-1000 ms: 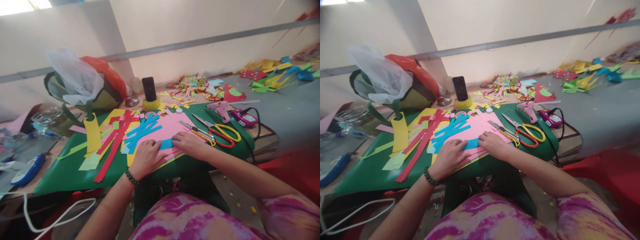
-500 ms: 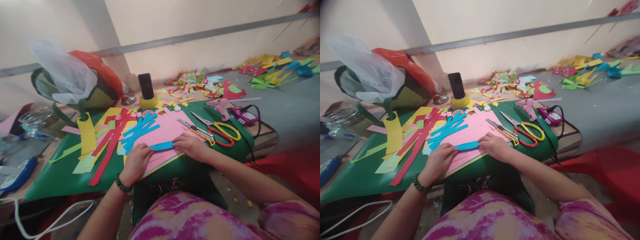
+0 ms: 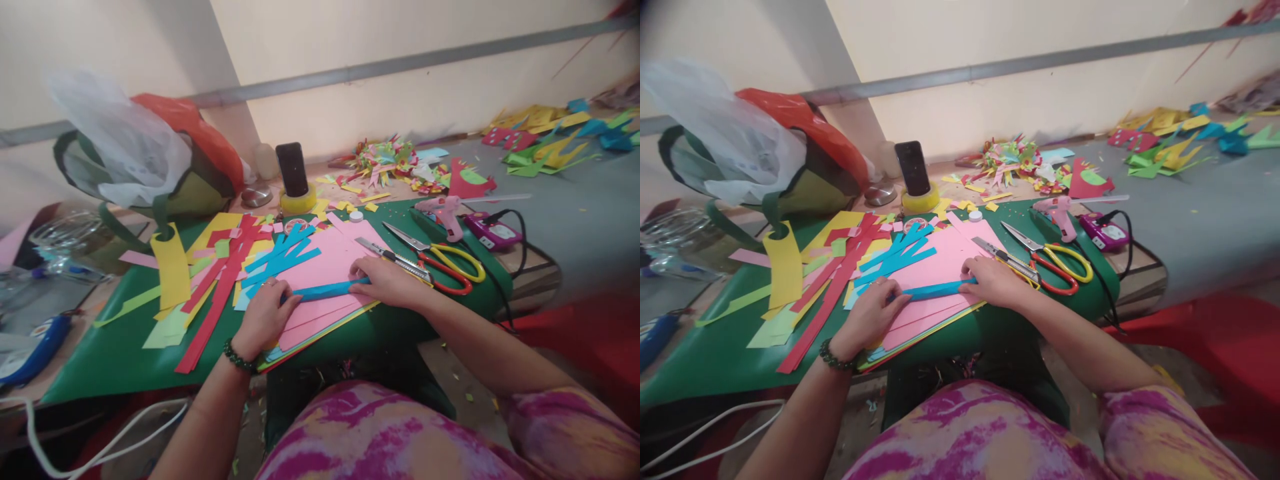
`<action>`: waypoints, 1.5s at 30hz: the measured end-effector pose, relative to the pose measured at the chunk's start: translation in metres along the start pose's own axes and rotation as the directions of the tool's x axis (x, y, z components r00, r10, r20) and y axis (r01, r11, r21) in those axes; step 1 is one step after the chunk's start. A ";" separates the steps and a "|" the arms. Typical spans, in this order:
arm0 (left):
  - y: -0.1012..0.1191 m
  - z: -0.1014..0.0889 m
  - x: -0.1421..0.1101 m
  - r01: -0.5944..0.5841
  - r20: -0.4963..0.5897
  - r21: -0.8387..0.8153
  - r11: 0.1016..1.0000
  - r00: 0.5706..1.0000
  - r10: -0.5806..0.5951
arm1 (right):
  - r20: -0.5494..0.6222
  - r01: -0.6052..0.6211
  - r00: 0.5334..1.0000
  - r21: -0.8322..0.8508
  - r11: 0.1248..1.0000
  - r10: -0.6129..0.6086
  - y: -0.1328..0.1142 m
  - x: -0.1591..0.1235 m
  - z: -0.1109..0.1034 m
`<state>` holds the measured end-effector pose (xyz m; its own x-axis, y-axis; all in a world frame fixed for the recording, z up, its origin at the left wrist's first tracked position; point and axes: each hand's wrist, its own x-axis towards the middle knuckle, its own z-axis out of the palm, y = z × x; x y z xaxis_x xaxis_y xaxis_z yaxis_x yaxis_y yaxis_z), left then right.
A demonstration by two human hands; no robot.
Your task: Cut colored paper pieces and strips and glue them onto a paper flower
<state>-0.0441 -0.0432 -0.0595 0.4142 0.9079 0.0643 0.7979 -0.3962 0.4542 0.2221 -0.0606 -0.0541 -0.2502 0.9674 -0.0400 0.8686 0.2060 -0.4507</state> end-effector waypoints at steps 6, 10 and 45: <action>0.001 -0.002 -0.005 -0.022 0.057 -0.124 0.992 0.998 0.029 | -0.017 0.199 0.980 0.000 0.980 -0.199 0.008 -0.001 0.000; 0.006 0.001 -0.006 -0.111 -0.008 -0.134 0.985 0.994 0.111 | -0.037 0.245 0.969 0.039 0.969 -0.243 0.011 -0.001 0.003; 0.015 -0.002 -0.031 0.064 -0.106 -0.496 0.866 0.985 -0.134 | -0.190 0.066 0.980 0.575 0.815 0.054 0.000 -0.018 0.000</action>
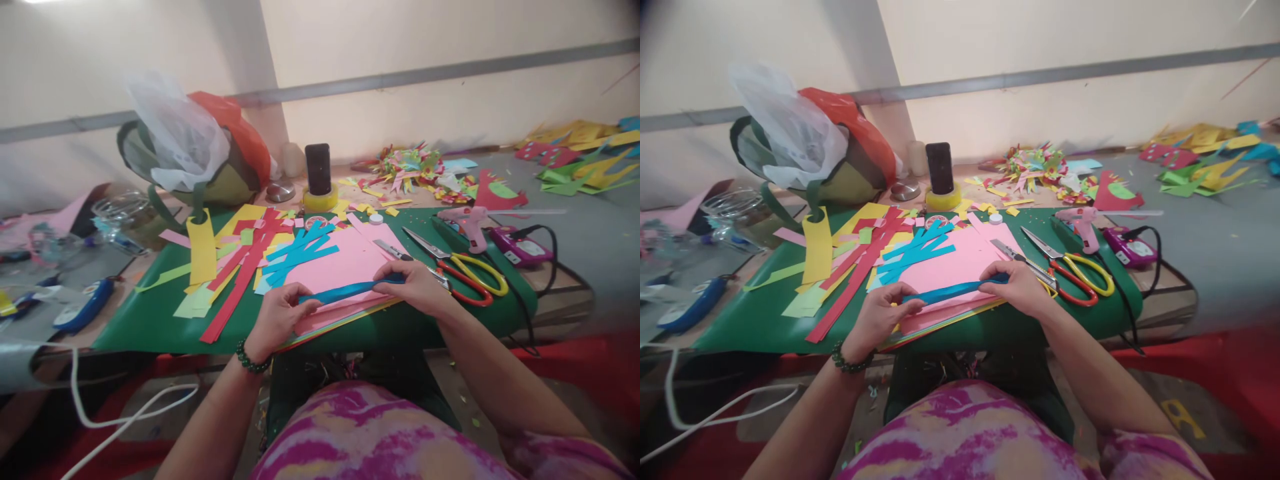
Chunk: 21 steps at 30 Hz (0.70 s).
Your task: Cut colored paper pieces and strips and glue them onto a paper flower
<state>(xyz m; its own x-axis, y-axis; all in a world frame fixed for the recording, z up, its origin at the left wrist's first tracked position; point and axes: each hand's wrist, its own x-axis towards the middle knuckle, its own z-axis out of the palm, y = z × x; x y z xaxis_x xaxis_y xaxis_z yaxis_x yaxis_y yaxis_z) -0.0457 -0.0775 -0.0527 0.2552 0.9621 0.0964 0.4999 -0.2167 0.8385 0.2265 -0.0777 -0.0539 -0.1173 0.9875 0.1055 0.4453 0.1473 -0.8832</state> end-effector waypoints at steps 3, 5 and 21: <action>0.004 -0.003 -0.003 -0.089 0.029 0.060 0.994 0.996 0.087 | -0.008 -0.004 1.000 -0.006 1.000 0.004 0.003 0.000 -0.002; 0.006 -0.005 -0.005 -0.107 0.031 0.091 0.990 0.994 0.104 | 0.005 0.001 1.000 0.012 1.000 -0.001 0.005 0.000 -0.003; 0.011 -0.004 -0.010 0.091 0.021 -0.107 0.990 0.996 -0.089 | -0.102 -0.091 0.985 0.367 0.926 0.137 0.022 -0.010 0.003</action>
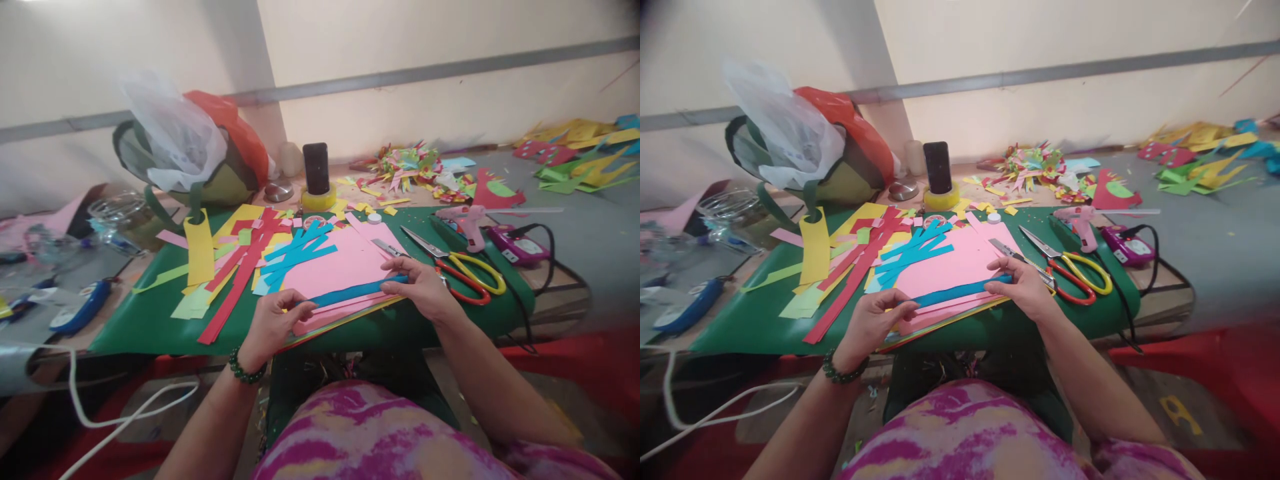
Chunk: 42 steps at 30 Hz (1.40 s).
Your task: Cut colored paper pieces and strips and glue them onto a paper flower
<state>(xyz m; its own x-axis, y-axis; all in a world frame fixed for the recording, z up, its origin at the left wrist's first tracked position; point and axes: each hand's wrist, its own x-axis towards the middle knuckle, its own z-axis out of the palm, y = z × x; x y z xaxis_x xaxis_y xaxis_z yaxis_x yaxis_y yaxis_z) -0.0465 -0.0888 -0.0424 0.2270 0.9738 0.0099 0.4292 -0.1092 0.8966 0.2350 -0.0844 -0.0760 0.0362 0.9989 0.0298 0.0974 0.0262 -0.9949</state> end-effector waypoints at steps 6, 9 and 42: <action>0.001 -0.003 -0.003 -0.043 -0.038 0.041 0.998 0.998 0.045 | -0.012 -0.012 1.000 0.060 0.998 0.013 -0.004 -0.002 0.004; -0.001 -0.006 -0.004 -0.056 -0.049 0.100 0.993 0.997 0.061 | -0.005 -0.033 0.999 0.100 0.994 0.034 -0.008 -0.003 0.006; -0.010 -0.010 0.037 -0.235 0.165 0.762 0.604 0.971 0.171 | 0.046 0.191 0.979 -0.546 0.816 -0.198 -0.001 0.022 0.022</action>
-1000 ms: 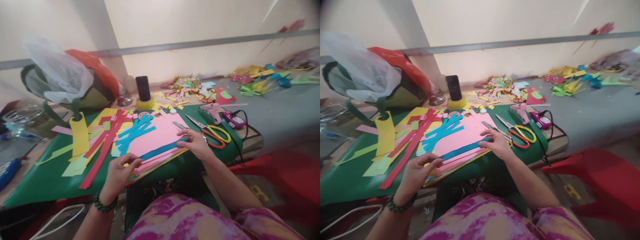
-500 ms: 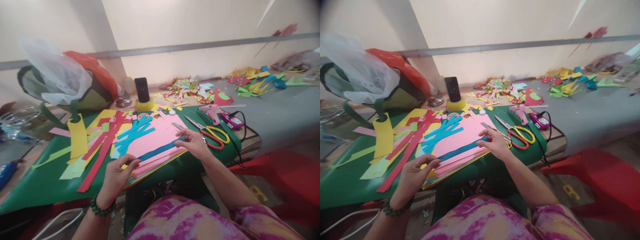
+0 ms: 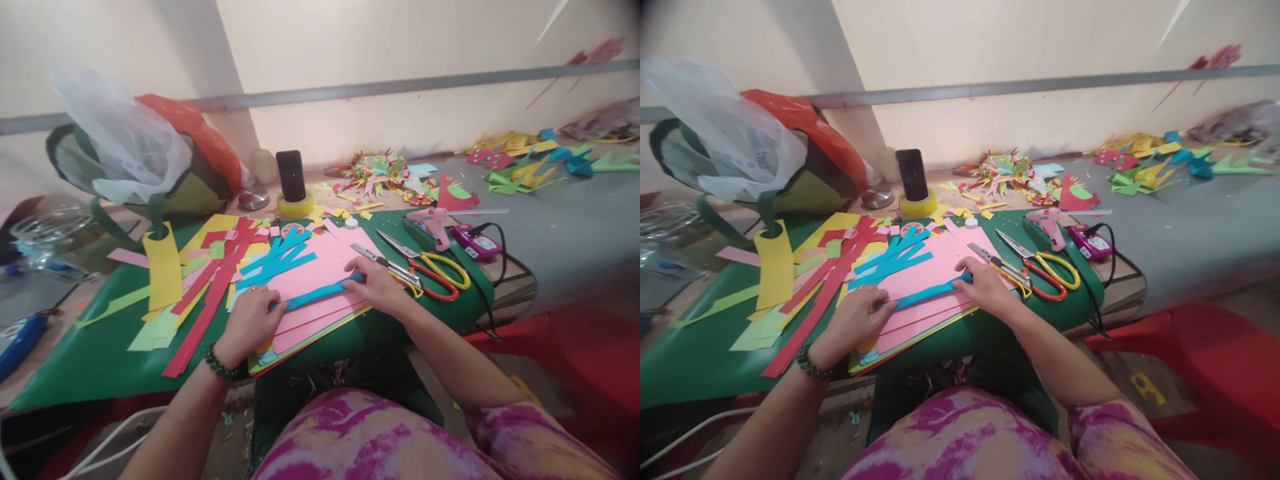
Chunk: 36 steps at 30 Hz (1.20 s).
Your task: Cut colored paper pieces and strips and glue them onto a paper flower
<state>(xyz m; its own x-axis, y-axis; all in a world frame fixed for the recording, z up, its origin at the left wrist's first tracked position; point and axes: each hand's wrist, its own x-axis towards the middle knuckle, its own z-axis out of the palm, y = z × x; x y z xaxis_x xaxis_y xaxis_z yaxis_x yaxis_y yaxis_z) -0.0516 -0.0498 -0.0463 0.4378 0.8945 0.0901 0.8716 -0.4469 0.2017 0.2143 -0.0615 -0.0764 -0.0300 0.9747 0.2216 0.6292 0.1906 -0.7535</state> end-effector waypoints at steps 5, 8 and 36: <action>-0.008 0.011 0.006 -0.013 0.036 0.099 0.995 0.999 0.010 | 0.100 0.002 0.995 -0.305 0.952 0.030 0.004 -0.002 0.005; -0.015 0.017 0.005 -0.141 -0.039 0.092 0.986 0.989 0.145 | 0.073 0.120 0.993 -0.454 0.883 -0.097 0.004 -0.004 0.005; -0.035 -0.006 -0.037 -0.425 0.045 0.268 0.865 0.902 0.429 | 0.343 0.592 0.793 -0.626 0.507 -0.503 0.035 -0.033 -0.046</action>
<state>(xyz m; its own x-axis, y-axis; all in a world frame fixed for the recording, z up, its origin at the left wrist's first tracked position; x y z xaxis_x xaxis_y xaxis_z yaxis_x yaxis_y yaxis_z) -0.0999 -0.0673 -0.0508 0.7788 0.6150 0.1236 0.6271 -0.7688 -0.1255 0.2733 -0.0922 -0.0815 -0.6067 0.7175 0.3422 0.7876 0.6007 0.1371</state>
